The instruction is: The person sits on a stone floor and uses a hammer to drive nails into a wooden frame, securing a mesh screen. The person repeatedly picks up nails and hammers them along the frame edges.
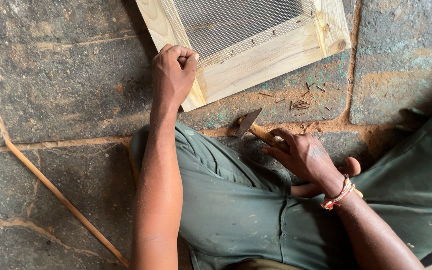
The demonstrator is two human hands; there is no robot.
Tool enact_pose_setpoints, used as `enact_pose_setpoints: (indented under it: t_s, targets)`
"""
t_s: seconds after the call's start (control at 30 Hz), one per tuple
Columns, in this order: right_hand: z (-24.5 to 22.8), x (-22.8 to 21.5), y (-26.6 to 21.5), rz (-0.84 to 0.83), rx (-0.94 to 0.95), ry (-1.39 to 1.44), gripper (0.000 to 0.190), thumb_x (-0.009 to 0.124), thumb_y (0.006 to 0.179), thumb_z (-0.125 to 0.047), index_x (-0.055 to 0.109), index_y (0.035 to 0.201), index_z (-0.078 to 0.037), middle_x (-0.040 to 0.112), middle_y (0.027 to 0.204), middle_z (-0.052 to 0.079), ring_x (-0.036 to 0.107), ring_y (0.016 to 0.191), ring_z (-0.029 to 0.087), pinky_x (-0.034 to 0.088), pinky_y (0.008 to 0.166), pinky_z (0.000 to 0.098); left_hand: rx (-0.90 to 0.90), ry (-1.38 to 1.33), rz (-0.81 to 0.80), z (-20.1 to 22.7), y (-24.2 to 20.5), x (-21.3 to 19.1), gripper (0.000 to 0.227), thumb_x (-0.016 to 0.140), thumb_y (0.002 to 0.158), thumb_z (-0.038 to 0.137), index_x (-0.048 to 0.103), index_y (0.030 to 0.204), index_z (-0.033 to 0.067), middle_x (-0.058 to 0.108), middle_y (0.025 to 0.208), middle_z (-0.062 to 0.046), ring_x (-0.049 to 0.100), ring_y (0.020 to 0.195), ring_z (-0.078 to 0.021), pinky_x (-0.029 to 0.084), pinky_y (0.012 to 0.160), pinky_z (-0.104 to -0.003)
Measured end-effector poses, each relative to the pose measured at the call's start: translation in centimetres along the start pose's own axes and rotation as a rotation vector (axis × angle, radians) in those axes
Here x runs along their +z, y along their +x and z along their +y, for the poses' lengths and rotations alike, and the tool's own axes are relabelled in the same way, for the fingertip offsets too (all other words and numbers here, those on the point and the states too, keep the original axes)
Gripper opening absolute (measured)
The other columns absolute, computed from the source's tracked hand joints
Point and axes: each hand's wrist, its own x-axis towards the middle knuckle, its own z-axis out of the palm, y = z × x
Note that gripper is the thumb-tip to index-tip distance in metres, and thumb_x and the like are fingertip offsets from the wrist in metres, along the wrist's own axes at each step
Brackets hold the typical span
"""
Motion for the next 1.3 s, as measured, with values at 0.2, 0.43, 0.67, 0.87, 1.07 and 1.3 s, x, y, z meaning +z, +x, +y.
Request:
enact_pose_setpoints:
  t_s: [0.2,0.43,0.67,0.87,1.07,1.3]
  targets:
    - [0.2,0.2,0.0,-0.006,-0.009,-0.031,0.048,0.072,0.088,-0.045,0.068,0.121,-0.01,0.07,0.065,0.016,0.07,0.06,0.036,0.055,0.055,0.0467,0.058,0.031,0.018,0.0,-0.1,0.1,0.015,0.073,0.096,0.017,0.07,0.087,0.0046,0.062,0.09,-0.006,0.063,0.068,-0.0124,0.056,0.064,-0.032]
    - [0.2,0.3,0.1,0.007,-0.028,-0.051,0.048,0.072,0.087,-0.045,0.068,0.12,-0.01,0.07,0.065,0.017,0.07,0.06,0.037,0.055,0.055,0.0465,0.014,0.036,-0.003,0.1,-0.1,0.0,0.014,0.072,0.096,0.017,0.069,0.088,0.006,0.061,0.09,-0.005,0.062,0.068,-0.0114,0.057,0.063,-0.031]
    - [0.3,0.3,0.0,0.011,-0.036,-0.04,0.048,0.072,0.087,-0.044,0.068,0.12,-0.01,0.07,0.066,0.017,0.07,0.06,0.037,0.055,0.055,0.0464,0.02,0.032,-0.006,0.0,-0.1,0.2,0.015,0.072,0.097,0.018,0.068,0.088,0.0063,0.06,0.091,-0.005,0.062,0.07,-0.0112,0.058,0.064,-0.032]
    - [0.4,0.3,0.0,0.01,-0.036,-0.039,0.048,0.073,0.087,-0.044,0.068,0.12,-0.009,0.07,0.066,0.017,0.07,0.06,0.037,0.055,0.055,0.0462,0.069,0.089,0.016,0.1,0.2,0.3,0.016,0.074,0.095,0.017,0.068,0.084,0.0073,0.062,0.083,-0.004,0.063,0.071,-0.0139,0.057,0.069,-0.037]
    - [-0.2,-0.6,0.1,-0.028,0.02,0.077,0.046,0.075,0.086,-0.041,0.068,0.12,-0.009,0.073,0.069,0.015,0.072,0.062,0.033,0.056,0.057,0.0436,-0.033,0.093,0.042,1.0,0.1,0.4,0.016,0.077,0.091,0.018,0.071,0.081,0.0083,0.065,0.083,-0.004,0.066,0.07,-0.0142,0.056,0.066,-0.035]
    - [-1.3,-6.1,2.0,-0.121,0.211,0.461,0.049,0.078,0.092,-0.02,0.067,0.14,-0.013,0.078,0.079,0.019,0.063,0.065,0.021,0.048,0.055,0.0389,-0.234,0.037,0.058,1.6,-0.1,1.0,0.012,0.078,0.086,0.018,0.073,0.081,0.009,0.071,0.085,-0.004,0.069,0.069,-0.0133,0.058,0.064,-0.033]
